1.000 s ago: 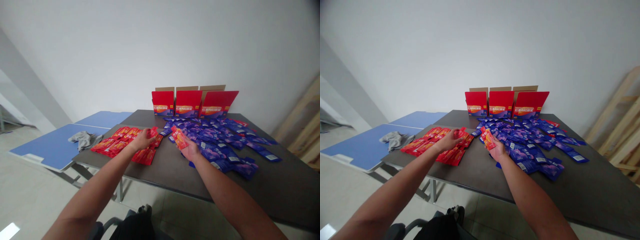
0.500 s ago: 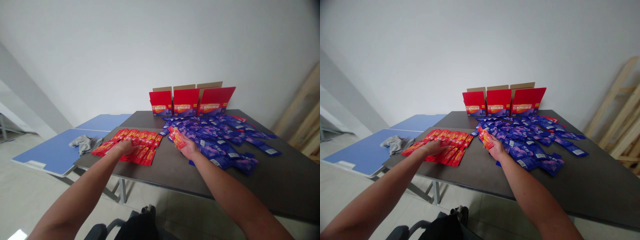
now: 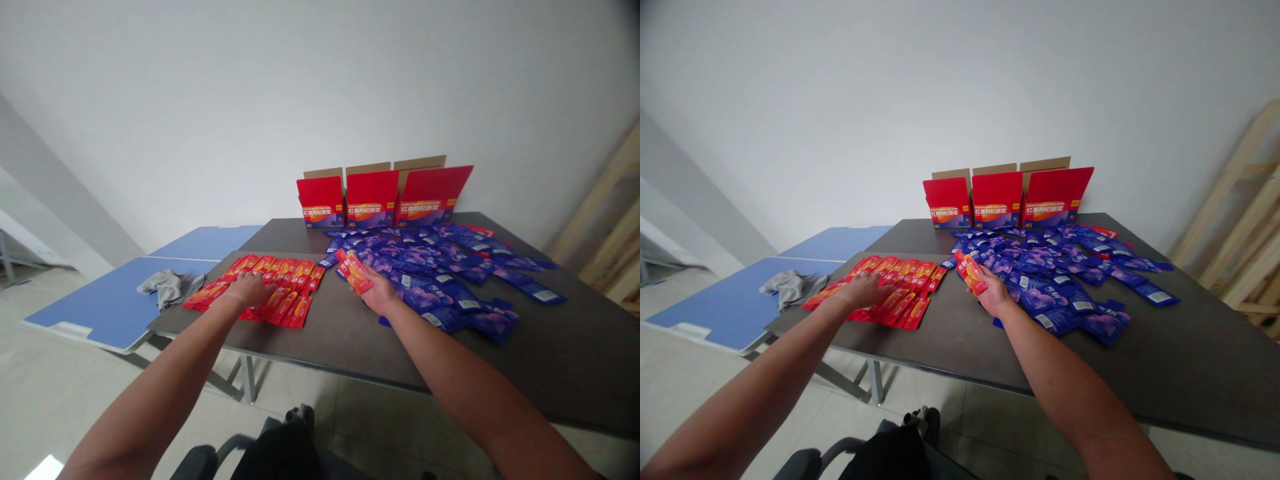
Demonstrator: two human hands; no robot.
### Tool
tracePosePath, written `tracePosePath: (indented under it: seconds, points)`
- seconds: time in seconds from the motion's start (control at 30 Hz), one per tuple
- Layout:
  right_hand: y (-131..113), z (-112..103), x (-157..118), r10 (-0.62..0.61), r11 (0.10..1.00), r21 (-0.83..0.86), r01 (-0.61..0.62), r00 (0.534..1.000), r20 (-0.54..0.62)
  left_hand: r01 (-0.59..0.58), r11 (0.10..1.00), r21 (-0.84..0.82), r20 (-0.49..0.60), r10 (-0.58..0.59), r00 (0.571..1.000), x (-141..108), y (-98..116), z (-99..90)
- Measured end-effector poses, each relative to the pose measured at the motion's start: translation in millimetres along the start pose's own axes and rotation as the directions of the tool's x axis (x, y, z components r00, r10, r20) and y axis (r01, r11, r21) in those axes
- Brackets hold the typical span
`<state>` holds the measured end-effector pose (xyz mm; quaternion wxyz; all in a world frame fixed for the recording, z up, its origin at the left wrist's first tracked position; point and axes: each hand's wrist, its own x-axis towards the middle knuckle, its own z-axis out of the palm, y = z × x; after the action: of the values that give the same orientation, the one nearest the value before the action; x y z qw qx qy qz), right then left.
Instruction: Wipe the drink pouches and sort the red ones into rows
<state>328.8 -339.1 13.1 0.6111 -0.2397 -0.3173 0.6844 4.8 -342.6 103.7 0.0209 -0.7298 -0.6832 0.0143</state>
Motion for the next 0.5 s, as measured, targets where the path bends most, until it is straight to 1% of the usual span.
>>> tracePosePath:
  seconds: [0.03, 0.07, 0.1, 0.13, 0.17, 0.2, 0.27, 0.33, 0.37, 0.43, 0.5]
  points:
    - [0, 1, 0, 0.003, 1.000, -0.006, -0.003, 1.000, 0.003, -0.017, 1.000, -0.013, -0.032, 0.016, 0.999, 0, 8, -1.6]
    - [1, 1, -1, 0.003, 1.000, -0.012, -0.002, 1.000, 0.005, -0.063, 0.997, -0.033, -0.049, 0.061, 0.997, 0, 18, -2.9]
    - [1, 2, -1, -0.001, 1.000, -0.018, 0.001, 1.000, 0.010, -0.145, 0.987, -0.072, -0.058, 0.141, 0.988, -1, 30, -3.8]
    - [1, 2, -1, -0.008, 1.000, -0.026, 0.008, 1.000, 0.016, -0.244, 0.961, -0.129, -0.076, 0.235, 0.969, -2, 43, -4.1]
    - [2, 3, -2, -0.016, 0.999, -0.036, 0.016, 1.000, 0.021, -0.343, 0.921, -0.183, -0.106, 0.329, 0.939, -3, 58, -3.8]
    - [2, 4, -2, -0.022, 0.998, -0.050, 0.023, 0.999, 0.024, -0.441, 0.872, -0.212, -0.156, 0.415, 0.896, -3, 72, -2.9]
    - [2, 5, -3, -0.023, 0.996, -0.083, 0.025, 0.999, 0.033, -0.603, 0.777, -0.178, -0.280, 0.548, 0.788, -5, 98, 0.9]
    - [3, 6, -4, -0.013, 0.993, -0.119, 0.018, 0.999, 0.044, -0.703, 0.705, -0.091, -0.345, 0.640, 0.687, -5, 118, 6.2]
    - [3, 7, -5, -0.010, 0.991, -0.135, 0.016, 0.999, 0.047, -0.732, 0.679, -0.055, -0.346, 0.675, 0.651, -4, 127, 9.0]
    - [4, 6, -5, -0.002, 0.984, -0.176, 0.011, 0.999, 0.046, -0.764, 0.645, -0.015, -0.324, 0.719, 0.614, -1, 139, 14.6]
    - [5, 4, -5, 0.010, 0.975, -0.223, -0.002, 0.999, 0.034, -0.779, 0.627, -0.017, -0.319, 0.735, 0.598, 2, 146, 19.2]
